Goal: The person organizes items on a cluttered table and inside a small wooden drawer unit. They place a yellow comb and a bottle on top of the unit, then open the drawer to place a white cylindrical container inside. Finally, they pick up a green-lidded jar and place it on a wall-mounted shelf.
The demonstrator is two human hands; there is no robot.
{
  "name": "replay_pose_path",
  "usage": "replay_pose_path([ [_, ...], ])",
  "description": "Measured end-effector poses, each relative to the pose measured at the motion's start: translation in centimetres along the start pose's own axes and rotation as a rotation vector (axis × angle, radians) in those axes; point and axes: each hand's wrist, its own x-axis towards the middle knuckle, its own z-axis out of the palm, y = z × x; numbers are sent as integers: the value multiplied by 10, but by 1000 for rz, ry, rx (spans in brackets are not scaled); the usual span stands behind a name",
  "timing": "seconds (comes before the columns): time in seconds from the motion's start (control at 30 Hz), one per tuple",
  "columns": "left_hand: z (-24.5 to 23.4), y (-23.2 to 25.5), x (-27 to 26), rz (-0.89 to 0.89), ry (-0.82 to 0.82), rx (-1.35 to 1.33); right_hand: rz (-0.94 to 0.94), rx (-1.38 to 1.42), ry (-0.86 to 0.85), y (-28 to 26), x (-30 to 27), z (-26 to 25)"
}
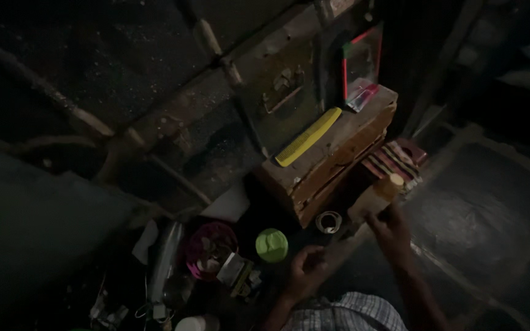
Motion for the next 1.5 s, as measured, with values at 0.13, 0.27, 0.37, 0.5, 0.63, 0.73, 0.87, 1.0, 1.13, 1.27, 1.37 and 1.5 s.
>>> replay_pose_path([
  [0.13, -7, 15, 2, -87, -57, -64, -82, -127, 64, -42, 30, 0],
  [0.27, -3, 27, 21, -24, -43, -82, -239, -8, 20, -85, 75, -7],
  [0.37, 11, 17, 35, -4, -15, -109, -349, -263, 148, -99, 109, -6],
  [0.5, 22, 5, 40, 21, 32, -138, -447, -281, 146, -114, 153, 5],
  [0.63, 28, 9, 36, 47, 101, -104, -543, -210, 87, -132, 183, 16],
  [0.73, 26, 18, 42, 79, 138, -56, -561, -274, 103, -139, 195, 23],
  [0.87, 25, 28, 44, -3, 240, 26, -451, -172, -81, -135, 207, 23],
  [1.0, 25, 25, 48, 24, 188, -71, -441, -183, -202, -125, 228, 17],
  [1.13, 28, 0, 50, -5, 200, -156, -404, -239, -158, -123, 227, 22],
  [1.27, 29, -20, 53, -16, 229, -155, -358, -196, -1, -129, 211, 35],
  [1.37, 34, -27, 55, -6, 290, -103, -317, -252, 62, -130, 206, 39],
  [1.5, 27, -25, 51, 8, 195, -88, -386, -390, 134, -114, 211, 40],
])
